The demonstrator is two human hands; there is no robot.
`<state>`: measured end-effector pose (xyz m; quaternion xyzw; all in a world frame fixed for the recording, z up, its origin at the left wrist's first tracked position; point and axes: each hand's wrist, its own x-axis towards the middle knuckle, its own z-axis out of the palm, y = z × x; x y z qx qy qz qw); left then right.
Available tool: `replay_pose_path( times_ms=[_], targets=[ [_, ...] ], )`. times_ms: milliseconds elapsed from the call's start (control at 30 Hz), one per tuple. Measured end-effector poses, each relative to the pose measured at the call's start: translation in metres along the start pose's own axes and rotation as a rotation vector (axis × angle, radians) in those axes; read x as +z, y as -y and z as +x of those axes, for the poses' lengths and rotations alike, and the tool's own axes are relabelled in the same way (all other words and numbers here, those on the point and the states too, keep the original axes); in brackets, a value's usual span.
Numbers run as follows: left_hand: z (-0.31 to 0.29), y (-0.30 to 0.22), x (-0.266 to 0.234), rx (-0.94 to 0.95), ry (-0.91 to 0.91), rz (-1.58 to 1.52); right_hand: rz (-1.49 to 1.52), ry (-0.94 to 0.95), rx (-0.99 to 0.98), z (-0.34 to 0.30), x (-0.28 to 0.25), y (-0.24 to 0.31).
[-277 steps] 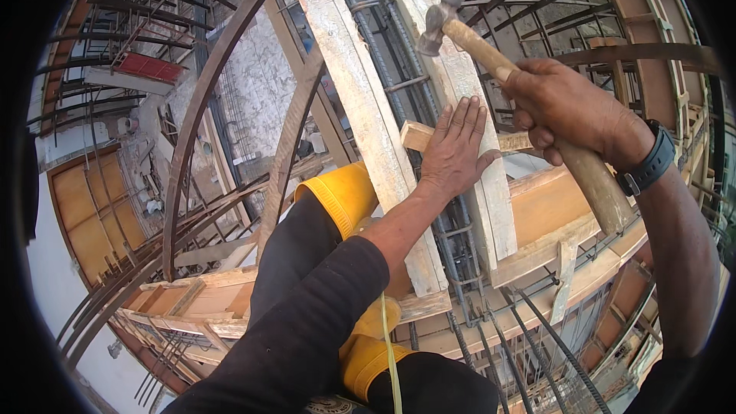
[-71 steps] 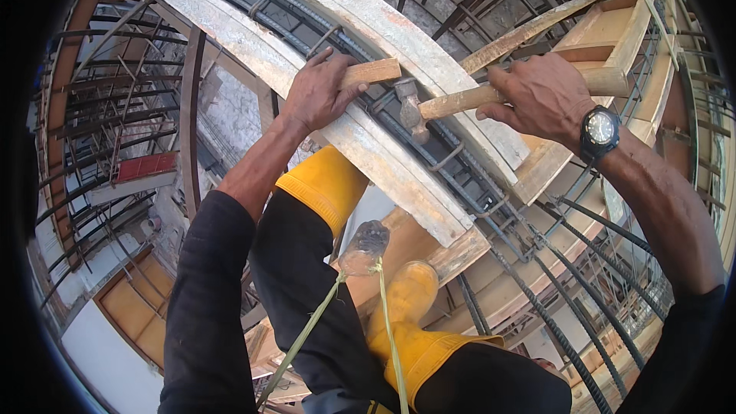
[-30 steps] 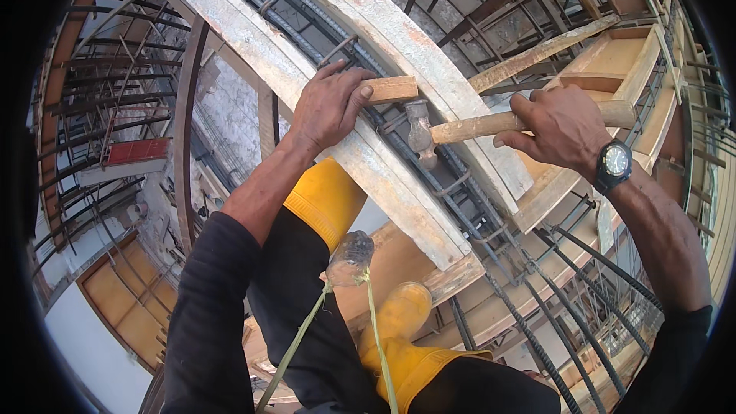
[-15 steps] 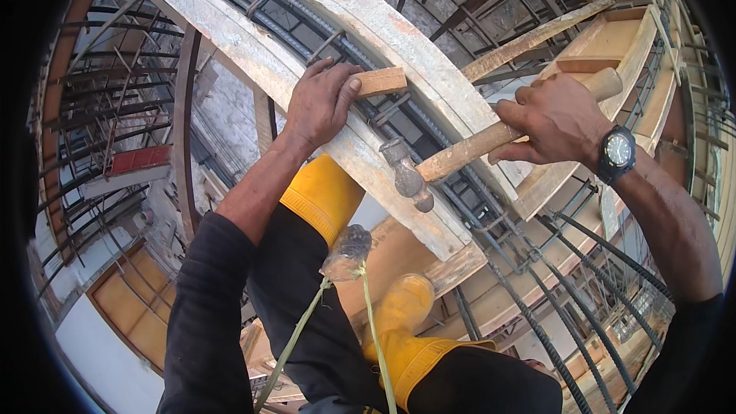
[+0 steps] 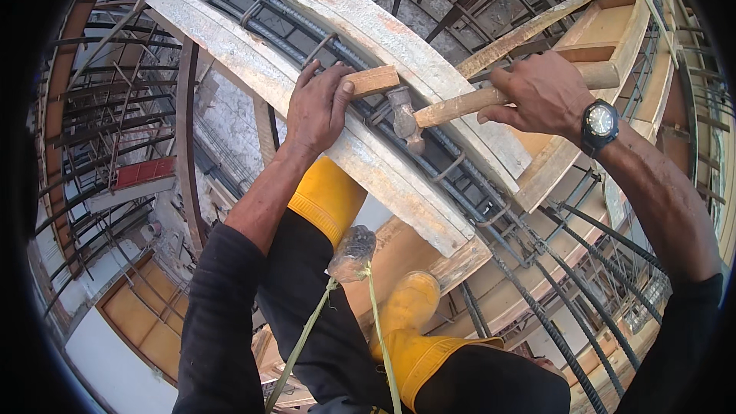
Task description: The person stands on a construction beam and uses a hammer to drive a wooden wedge into the gap between a wooden frame and a steel reinforcement rebar structure.
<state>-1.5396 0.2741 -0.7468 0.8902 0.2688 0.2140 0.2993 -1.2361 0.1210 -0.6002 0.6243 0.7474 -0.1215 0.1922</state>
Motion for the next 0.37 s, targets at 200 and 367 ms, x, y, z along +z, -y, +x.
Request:
replay_pose_path(
  times_ms=[200, 367],
  targets=[
    [0.001, 0.001, -0.004, -0.006, 0.034, 0.045, -0.028, -0.02, -0.031, 0.011, -0.003, -0.007],
    [0.001, -0.004, -0.002, -0.013, 0.033, 0.008, 0.092, 0.078, 0.001, -0.015, -0.008, -0.01]
  ],
)
